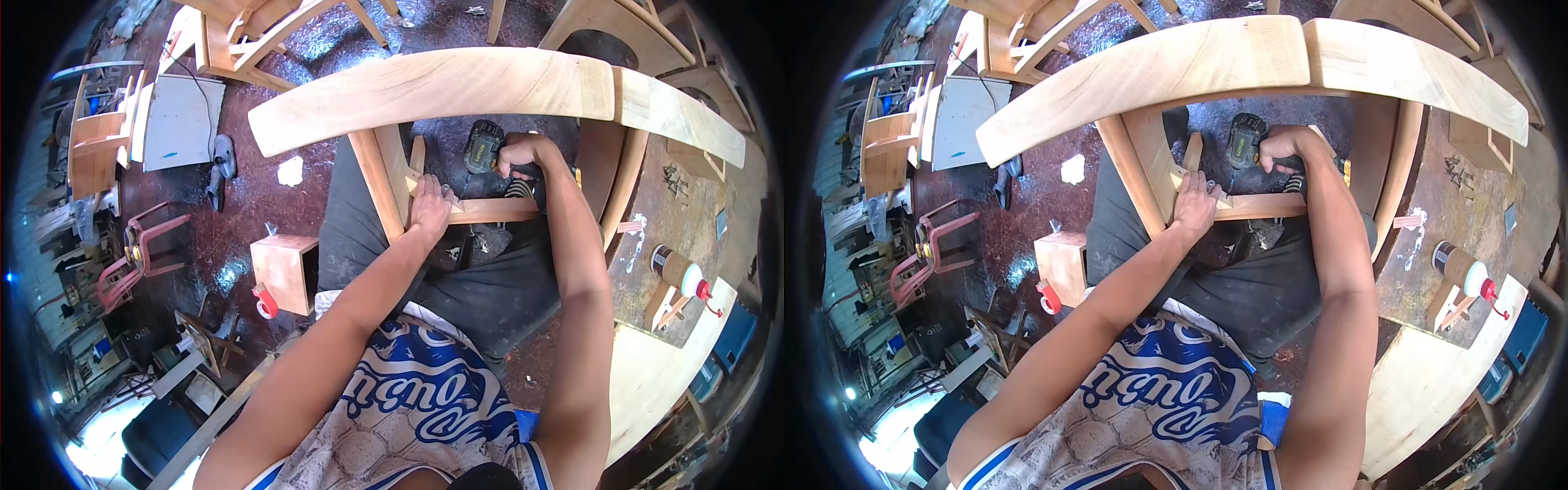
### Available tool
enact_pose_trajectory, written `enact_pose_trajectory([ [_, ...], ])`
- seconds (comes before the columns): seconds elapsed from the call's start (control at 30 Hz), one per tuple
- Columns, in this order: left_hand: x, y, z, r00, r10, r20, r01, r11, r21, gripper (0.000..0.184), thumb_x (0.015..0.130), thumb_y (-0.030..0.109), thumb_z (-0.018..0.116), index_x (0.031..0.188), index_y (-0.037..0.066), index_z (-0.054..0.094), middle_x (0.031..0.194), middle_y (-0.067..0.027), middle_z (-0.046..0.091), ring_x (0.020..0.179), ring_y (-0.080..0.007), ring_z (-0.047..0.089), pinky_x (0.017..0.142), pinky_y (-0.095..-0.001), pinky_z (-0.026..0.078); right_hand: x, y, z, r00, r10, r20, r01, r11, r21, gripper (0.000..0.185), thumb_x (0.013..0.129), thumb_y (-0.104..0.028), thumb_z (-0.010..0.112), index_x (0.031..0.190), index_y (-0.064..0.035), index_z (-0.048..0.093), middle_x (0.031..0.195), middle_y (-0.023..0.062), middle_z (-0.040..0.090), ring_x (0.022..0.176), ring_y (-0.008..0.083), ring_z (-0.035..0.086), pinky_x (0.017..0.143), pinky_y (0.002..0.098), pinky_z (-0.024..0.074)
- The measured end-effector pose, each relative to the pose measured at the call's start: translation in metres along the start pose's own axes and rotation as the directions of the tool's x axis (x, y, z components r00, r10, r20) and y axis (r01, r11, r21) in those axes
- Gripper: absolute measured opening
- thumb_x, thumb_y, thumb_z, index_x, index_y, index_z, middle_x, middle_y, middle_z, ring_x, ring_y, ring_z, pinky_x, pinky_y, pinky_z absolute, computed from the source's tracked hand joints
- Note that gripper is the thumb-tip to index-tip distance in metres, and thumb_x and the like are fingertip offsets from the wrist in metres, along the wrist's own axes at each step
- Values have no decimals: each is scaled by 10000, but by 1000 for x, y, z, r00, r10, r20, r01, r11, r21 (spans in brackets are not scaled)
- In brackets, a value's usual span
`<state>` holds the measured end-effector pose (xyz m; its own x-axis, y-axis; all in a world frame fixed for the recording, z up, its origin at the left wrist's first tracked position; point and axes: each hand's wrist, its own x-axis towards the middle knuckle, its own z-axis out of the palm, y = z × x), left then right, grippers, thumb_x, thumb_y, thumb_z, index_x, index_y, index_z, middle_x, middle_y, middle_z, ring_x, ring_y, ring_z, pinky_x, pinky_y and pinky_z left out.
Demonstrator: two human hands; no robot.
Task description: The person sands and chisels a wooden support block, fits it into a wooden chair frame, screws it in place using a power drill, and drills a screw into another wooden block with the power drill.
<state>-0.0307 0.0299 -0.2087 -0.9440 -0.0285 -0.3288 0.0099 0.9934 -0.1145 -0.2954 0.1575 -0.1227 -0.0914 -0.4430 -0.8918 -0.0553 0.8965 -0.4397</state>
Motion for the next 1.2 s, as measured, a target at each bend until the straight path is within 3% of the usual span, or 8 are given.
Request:
enact_pose_trajectory([
  [0.63,0,-1,-4,1000,3,-21,-4,1000,-1,346,919,222,594,1226,87,681,1383,-274,593,1342,-406,500,1185,-520,280,-5,-2,4,998,57,-18,-57,998,-13,178,701,-66,731,851,29,740,687,129,668,537,213,615,475,373,490],
  [0.83,-1,-1,-3,1000,0,-18,0,1000,-11,361,902,231,617,1227,87,680,1392,-277,585,1349,-407,492,1189,-517,277,11,9,3,998,63,10,-63,998,28,174,696,-67,733,835,39,738,674,131,667,527,216,615,472,380,483],
  [0.97,-1,-1,-5,1000,2,-5,-2,1000,1,387,891,233,629,1246,87,677,1399,-276,580,1351,-409,489,1194,-517,272,9,-1,-2,994,57,89,-51,997,-62,125,704,-71,735,800,8,719,679,121,663,546,226,618,493,390,485],
  [1.07,-3,-2,-10,1000,-6,-6,6,999,-50,363,882,213,642,1225,113,704,1407,-271,575,1368,-407,477,1202,-513,269,12,-6,0,986,107,130,-96,992,-87,94,721,-87,736,781,-26,698,699,112,663,571,237,626,527,408,497],
  [1.13,-2,-8,-21,999,-33,-26,23,950,-311,343,875,182,663,1206,122,727,1379,-258,599,1333,-391,529,1171,-507,342,18,-4,-4,982,149,115,-144,988,-52,90,734,-96,735,786,-33,697,704,112,665,576,241,631,541,415,502],
  [1.17,1,-12,-29,999,-26,-29,16,951,-308,343,875,182,663,1206,122,727,1379,-258,599,1333,-391,529,1171,-507,342,21,-3,-3,980,159,117,-152,986,-66,87,743,-97,730,789,-33,694,699,115,659,576,241,631,545,422,502],
  [1.2,4,-17,-40,991,-137,-11,114,862,-494,319,891,193,671,1194,112,727,1323,-252,632,1282,-394,572,1130,-483,393,21,-3,-2,978,171,120,-163,984,-77,83,752,-97,725,791,-32,691,695,117,654,576,241,631,549,429,502],
])
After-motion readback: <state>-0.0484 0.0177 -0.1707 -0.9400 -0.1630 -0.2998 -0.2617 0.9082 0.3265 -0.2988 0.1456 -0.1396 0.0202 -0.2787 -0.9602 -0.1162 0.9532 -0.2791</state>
